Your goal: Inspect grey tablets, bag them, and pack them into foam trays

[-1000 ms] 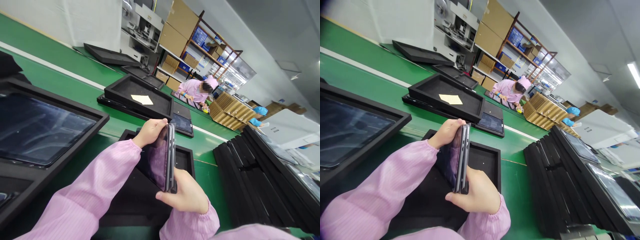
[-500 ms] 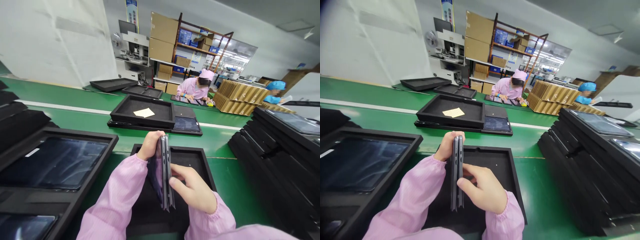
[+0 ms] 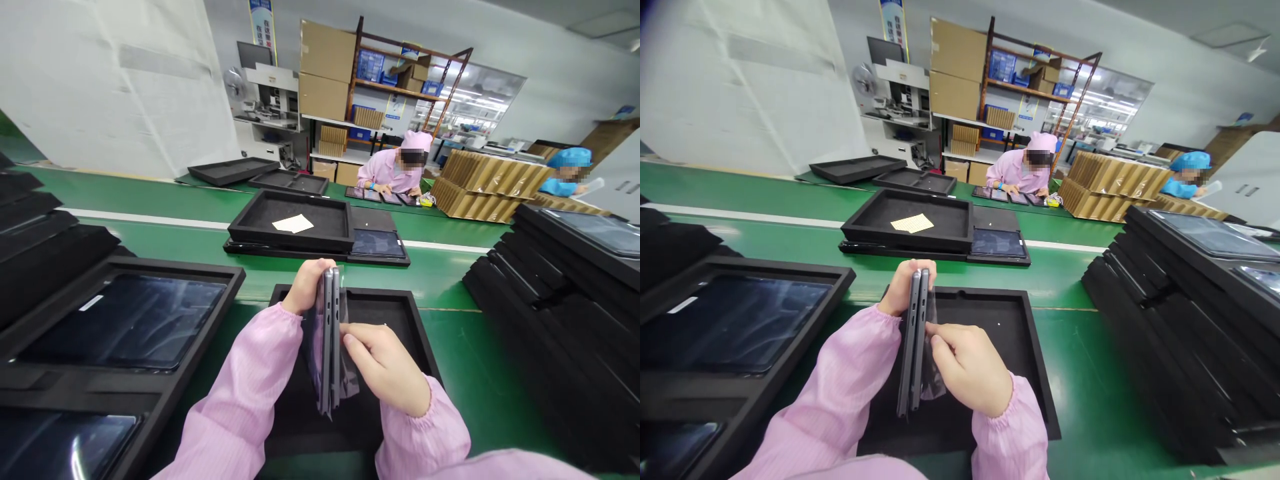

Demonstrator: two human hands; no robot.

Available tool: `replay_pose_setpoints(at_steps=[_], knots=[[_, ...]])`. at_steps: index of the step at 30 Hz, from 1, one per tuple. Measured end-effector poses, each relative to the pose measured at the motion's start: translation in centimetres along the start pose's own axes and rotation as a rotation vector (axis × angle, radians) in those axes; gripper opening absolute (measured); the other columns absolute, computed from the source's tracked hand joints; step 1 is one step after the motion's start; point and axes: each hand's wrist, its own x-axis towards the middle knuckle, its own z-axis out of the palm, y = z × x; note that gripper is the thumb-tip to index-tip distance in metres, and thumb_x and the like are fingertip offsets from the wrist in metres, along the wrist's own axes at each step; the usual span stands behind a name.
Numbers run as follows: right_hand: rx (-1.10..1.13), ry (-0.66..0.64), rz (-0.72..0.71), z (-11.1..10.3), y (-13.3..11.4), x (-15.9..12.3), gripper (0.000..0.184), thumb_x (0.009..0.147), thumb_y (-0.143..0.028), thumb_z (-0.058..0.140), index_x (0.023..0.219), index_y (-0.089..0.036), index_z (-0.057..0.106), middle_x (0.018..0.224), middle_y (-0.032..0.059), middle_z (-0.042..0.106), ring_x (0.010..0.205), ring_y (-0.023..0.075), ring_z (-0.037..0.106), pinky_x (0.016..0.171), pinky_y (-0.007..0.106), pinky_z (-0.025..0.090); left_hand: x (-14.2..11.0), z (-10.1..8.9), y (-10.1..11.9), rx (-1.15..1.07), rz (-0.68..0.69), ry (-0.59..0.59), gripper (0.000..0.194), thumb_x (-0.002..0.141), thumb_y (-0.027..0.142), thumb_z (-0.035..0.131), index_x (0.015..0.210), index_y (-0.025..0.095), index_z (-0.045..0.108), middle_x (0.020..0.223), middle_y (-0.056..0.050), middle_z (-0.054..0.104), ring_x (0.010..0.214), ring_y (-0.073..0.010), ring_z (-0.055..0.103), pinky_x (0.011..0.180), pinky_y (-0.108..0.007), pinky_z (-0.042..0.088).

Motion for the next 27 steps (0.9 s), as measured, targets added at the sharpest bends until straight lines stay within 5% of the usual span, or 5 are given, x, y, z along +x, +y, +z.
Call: replay_pose_setpoints(at_steps=[12, 19, 22, 25, 27], knots=[[0.057, 0.026, 0.042, 0.3, 0.1, 0.4, 0.038, 0.097, -0.023, 0.037, 0.083, -0.02, 0.072, 0.062, -0.0015, 0.06, 0.057, 0.0142, 0.055, 0.062, 0.026, 0.042, 0.4, -0.1, -0.5, -0.006, -0.013, 0.039, 0.073, 0.075, 0.09, 0.032, 0.045, 0.024, 0.04, 0.044, 0.0, 0.042, 0.044, -0.0129, 0.035, 0.048, -0.033, 0.03], [0.087, 0.038, 0.035, 0.7, -0.2, 0.2, 0.033, 0.098, -0.033, 0.042, 0.102, -0.02, 0.072, 0.09, 0.0041, 0.075, 0.077, 0.0196, 0.068, 0.072, 0.029, 0.049, 0.3, 0.1, -0.4, -0.035, 0.015, 0.097, 0.07, 0.079, 0.083, 0.04, 0.049, 0.021, 0.054, 0.047, -0.002, 0.051, 0.045, -0.0147, 0.045, 0.05, -0.032, 0.039], [0.054, 0.141, 0.11, 1.6, -0.5, 0.1, 0.032, 0.088, -0.038, 0.056, 0.11, -0.017, 0.066, 0.101, 0.0082, 0.075, 0.084, 0.0236, 0.071, 0.073, 0.032, 0.053, -0.3, 0.6, -2.1, -0.022, 0.035, 0.378, 0.054, 0.085, 0.066, 0.043, 0.069, 0.02, 0.067, 0.07, -0.008, 0.069, 0.069, -0.0212, 0.064, 0.07, -0.035, 0.052], [-0.074, 0.249, 0.138, 2.4, -0.6, 0.1, 0.028, 0.082, -0.03, 0.06, 0.107, -0.02, 0.063, 0.099, 0.0074, 0.072, 0.087, 0.0253, 0.069, 0.076, 0.035, 0.054, -1.1, 0.8, -5.4, -0.034, -0.169, 0.725, 0.032, 0.086, 0.051, 0.046, 0.084, 0.023, 0.062, 0.099, -0.009, 0.072, 0.106, -0.0233, 0.064, 0.091, -0.035, 0.05], [-0.122, 0.264, 0.108, 2.6, -0.6, 0.0, 0.021, 0.081, -0.025, 0.058, 0.101, -0.021, 0.062, 0.093, 0.0057, 0.07, 0.084, 0.0243, 0.068, 0.076, 0.035, 0.055, -1.7, 0.8, -7.5, -0.094, -0.386, 0.663, 0.031, 0.085, 0.053, 0.047, 0.077, 0.024, 0.055, 0.089, -0.008, 0.069, 0.101, -0.0241, 0.065, 0.084, -0.035, 0.051]])
